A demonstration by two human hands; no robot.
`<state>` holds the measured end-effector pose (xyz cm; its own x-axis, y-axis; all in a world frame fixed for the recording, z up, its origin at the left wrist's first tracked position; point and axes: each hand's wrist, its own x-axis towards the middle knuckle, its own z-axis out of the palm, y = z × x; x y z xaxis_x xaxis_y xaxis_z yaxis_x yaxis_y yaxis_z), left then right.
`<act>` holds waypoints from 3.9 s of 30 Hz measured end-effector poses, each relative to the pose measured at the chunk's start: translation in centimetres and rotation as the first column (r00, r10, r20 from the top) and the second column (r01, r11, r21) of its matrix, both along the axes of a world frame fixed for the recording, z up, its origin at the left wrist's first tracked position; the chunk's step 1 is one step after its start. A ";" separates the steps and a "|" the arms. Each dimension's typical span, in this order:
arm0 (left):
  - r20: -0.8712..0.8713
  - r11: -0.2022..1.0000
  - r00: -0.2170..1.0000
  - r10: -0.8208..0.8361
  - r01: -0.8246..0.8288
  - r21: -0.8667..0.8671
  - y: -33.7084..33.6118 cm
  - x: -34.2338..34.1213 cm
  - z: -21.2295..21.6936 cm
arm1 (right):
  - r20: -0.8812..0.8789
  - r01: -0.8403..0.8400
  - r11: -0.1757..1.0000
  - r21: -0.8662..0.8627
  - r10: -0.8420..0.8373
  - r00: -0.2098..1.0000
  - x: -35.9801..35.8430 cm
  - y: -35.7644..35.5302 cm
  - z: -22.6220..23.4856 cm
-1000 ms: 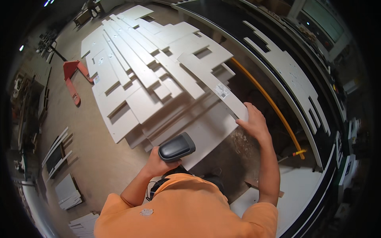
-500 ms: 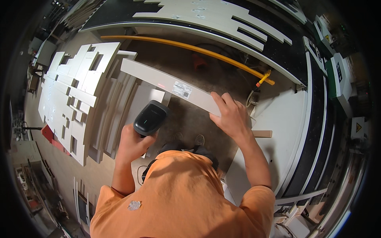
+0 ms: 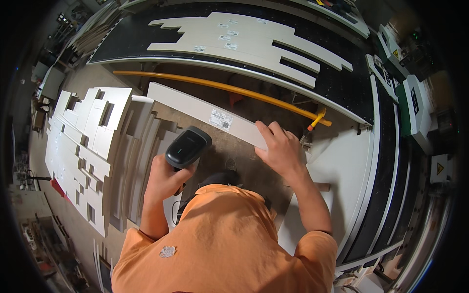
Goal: The person scans barcodes on white wooden planks with a handheld barcode scanner, then places each scanned plank into a stack on the floor. The person repeats this process for multiple planks in a workshop setting.
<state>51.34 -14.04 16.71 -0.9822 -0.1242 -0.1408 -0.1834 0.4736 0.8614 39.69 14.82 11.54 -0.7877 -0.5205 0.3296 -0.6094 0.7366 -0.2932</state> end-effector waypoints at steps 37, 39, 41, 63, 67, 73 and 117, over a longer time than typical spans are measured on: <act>0.131 0.649 0.871 0.474 -0.446 0.616 -0.3 -39.0 -17.4 | 0.066 -0.436 0.896 -0.081 0.441 0.895 -32.9 -4.2 -8.9; 0.182 0.740 0.904 0.388 -0.422 0.524 -1.4 -39.3 -16.0 | 0.084 -0.429 0.900 -0.078 0.435 0.897 -33.0 -4.3 -9.1; 0.221 0.770 0.934 0.282 -0.358 0.528 -2.4 -39.4 -14.5 | 0.118 -0.409 0.910 -0.074 0.415 0.902 -33.1 -4.4 -9.3; 0.287 0.748 0.953 0.102 -0.264 0.609 -4.8 -41.2 -13.7 | 0.128 -0.341 0.939 -0.050 0.345 0.930 -33.7 -5.4 -9.5; 0.250 0.714 0.960 0.128 -0.264 0.648 -4.5 -41.2 -15.1 | 0.116 -0.344 0.937 -0.060 0.349 0.930 -33.7 -5.5 -9.5; 0.201 0.668 0.957 0.210 -0.291 0.685 -3.7 -41.2 -17.1 | 0.119 -0.357 0.932 -0.066 0.363 0.924 -33.7 -5.5 -9.4; 0.298 0.806 0.952 0.073 -0.232 0.545 -2.8 -43.6 -10.6 | 0.923 0.881 -0.394 -0.263 -0.369 0.111 -19.1 24.9 -31.9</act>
